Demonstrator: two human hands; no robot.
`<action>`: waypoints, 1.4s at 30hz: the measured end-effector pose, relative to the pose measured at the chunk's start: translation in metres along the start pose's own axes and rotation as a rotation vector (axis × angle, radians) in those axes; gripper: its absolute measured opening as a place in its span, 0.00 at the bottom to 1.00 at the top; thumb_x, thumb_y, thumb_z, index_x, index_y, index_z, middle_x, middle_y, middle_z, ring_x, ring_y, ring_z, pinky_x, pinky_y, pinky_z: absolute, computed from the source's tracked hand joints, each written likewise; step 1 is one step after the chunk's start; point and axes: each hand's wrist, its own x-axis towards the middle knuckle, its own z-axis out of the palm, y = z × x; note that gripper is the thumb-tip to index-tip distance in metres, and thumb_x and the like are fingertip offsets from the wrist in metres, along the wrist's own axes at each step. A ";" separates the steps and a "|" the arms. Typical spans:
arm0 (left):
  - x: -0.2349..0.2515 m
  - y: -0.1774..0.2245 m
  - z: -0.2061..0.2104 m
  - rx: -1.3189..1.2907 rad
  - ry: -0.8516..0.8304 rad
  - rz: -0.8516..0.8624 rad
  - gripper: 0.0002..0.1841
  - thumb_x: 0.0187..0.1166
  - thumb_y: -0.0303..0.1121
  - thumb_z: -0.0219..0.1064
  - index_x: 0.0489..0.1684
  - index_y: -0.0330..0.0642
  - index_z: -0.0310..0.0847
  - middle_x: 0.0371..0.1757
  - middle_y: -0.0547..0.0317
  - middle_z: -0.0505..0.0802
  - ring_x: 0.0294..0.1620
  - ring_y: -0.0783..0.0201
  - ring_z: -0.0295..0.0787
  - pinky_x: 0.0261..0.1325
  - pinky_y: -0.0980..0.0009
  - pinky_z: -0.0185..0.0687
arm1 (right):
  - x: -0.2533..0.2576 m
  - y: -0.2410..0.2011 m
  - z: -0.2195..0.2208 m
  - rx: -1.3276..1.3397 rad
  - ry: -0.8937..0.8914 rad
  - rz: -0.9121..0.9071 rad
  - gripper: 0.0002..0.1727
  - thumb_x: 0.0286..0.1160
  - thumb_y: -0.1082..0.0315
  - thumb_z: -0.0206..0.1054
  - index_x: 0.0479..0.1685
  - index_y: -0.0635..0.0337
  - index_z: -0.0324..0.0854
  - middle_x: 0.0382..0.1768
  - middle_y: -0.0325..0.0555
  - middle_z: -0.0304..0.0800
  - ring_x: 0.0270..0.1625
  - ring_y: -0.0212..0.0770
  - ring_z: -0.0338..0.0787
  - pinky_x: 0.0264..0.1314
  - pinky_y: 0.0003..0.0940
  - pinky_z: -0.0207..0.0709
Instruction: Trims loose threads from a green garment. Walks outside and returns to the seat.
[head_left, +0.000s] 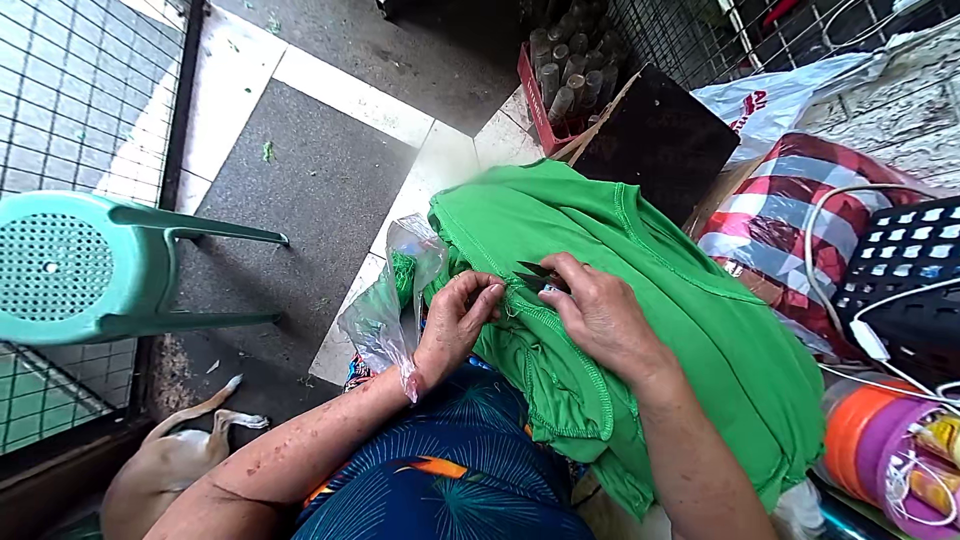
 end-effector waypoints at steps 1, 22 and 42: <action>0.001 0.002 0.001 0.019 -0.001 -0.024 0.08 0.83 0.31 0.66 0.46 0.33 0.84 0.33 0.64 0.88 0.29 0.78 0.85 0.37 0.81 0.85 | -0.002 0.001 -0.002 0.025 -0.004 0.018 0.12 0.75 0.73 0.69 0.55 0.66 0.84 0.34 0.55 0.89 0.34 0.53 0.91 0.34 0.50 0.82; 0.001 0.009 -0.007 -0.031 -0.090 -0.111 0.01 0.78 0.25 0.70 0.37 0.37 0.86 0.27 0.69 0.88 0.25 0.81 0.83 0.33 0.84 0.83 | -0.001 0.008 0.003 0.014 -0.053 -0.034 0.07 0.78 0.74 0.66 0.48 0.63 0.87 0.30 0.53 0.88 0.32 0.53 0.91 0.32 0.51 0.80; 0.004 0.010 -0.010 -0.149 -0.100 -0.300 0.03 0.78 0.21 0.69 0.35 0.38 0.85 0.23 0.70 0.88 0.23 0.79 0.83 0.33 0.83 0.83 | 0.034 0.023 -0.017 0.335 -0.451 0.158 0.07 0.86 0.71 0.62 0.50 0.60 0.85 0.31 0.43 0.87 0.34 0.36 0.87 0.42 0.39 0.80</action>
